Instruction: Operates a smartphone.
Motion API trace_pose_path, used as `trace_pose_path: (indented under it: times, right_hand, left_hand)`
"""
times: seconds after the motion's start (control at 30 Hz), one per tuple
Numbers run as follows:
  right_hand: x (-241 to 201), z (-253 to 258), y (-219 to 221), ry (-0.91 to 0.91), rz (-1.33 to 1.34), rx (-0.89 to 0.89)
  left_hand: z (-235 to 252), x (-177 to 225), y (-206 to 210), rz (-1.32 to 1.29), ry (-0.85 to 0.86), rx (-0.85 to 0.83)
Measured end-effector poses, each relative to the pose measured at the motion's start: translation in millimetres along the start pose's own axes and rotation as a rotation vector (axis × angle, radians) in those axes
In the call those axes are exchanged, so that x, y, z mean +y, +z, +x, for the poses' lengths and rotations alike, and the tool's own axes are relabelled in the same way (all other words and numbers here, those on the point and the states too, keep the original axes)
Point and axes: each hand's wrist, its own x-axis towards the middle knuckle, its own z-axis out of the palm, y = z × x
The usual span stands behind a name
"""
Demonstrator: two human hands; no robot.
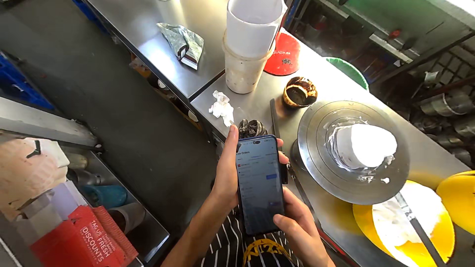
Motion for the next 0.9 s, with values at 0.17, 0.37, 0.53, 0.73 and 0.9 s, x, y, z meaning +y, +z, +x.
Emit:
trace_pose_path:
  times: [0.17,0.37,0.53,0.73,0.9]
  right_hand:
    - [-2,8,6,0.039,-0.121,0.138]
    - [0,9,-3,0.057,-0.114,0.116]
    - [2,3,-5,0.063,-0.046,0.072]
    - [3,-1,-9,0.030,0.032,-0.015]
    - [2,-3,-10,0.023,0.014,-0.060]
  left_hand:
    - [-2,-3,2,0.044,-0.024,0.006]
    - [-1,-2,1,0.025,-0.013,0.008]
    - [1,-1,0,0.021,-0.008,0.014]
    - [2,-1,1,0.010,-0.016,0.016]
    - [3,-2,1,0.030,0.002,-0.003]
